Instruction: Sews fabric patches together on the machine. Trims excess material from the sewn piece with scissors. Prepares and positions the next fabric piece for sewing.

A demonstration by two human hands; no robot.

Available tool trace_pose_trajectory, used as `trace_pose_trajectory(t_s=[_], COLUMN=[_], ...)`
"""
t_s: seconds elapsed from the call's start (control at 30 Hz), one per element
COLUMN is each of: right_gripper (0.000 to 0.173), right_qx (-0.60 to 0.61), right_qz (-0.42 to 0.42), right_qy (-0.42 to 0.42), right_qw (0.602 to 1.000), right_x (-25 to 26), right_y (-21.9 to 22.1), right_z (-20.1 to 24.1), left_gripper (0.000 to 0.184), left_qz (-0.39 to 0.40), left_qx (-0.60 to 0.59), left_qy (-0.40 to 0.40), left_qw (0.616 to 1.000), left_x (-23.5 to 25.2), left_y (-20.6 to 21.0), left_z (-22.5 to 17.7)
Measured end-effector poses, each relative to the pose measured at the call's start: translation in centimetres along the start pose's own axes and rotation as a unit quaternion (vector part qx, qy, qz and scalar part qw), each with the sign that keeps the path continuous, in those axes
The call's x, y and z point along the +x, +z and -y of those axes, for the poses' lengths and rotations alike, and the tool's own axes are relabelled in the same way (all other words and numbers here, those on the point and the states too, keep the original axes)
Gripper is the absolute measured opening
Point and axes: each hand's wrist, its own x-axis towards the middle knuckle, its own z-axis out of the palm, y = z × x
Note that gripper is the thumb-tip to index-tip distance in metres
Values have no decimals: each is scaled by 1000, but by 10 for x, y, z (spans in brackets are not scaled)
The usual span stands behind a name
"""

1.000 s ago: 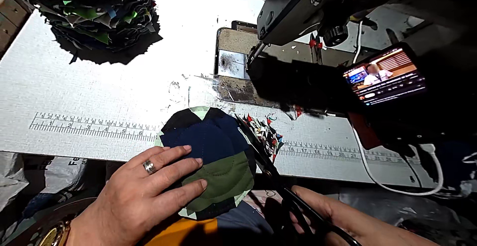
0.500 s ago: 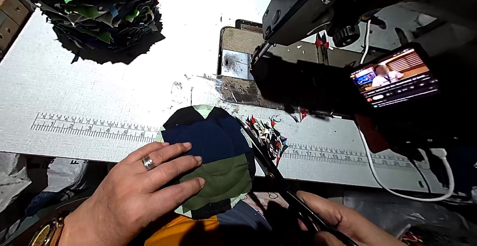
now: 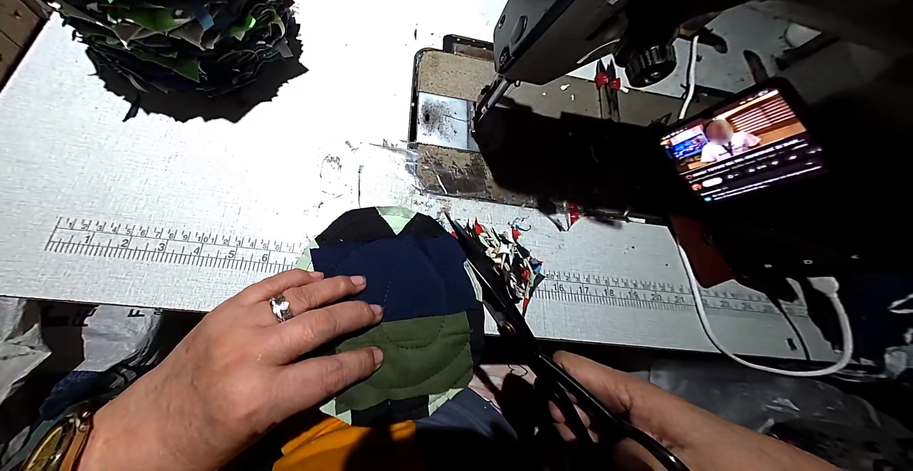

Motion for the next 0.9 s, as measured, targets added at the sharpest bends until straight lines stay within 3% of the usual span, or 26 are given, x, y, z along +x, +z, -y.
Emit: trace_pose_trajectory(t_s=[0.17, 0.5, 0.7, 0.8, 0.9], right_gripper=[39, 38, 29, 31, 24], right_qx=[39, 28, 20, -23, -78], right_qz=[-28, -92, -62, -122, -222], right_qy=[-5, 16, -62, -55, -65], right_qw=[999, 995, 996, 991, 970], right_x=[1, -2, -18, -38, -47], right_y=[1, 9, -4, -19, -33], right_z=[-1, 5, 12, 18, 16], left_gripper=[27, 26, 33, 33, 56], left_qz=[6, -9, -47, -8, 44], left_qx=[-3, 17, 133, 166, 138], left_qy=[5, 2, -131, -207, -242], left_qw=[1000, 1000, 981, 964, 959], left_x=[0, 1, -8, -4, 11], left_y=[-2, -8, -18, -25, -34], left_z=[1, 11, 14, 5, -7])
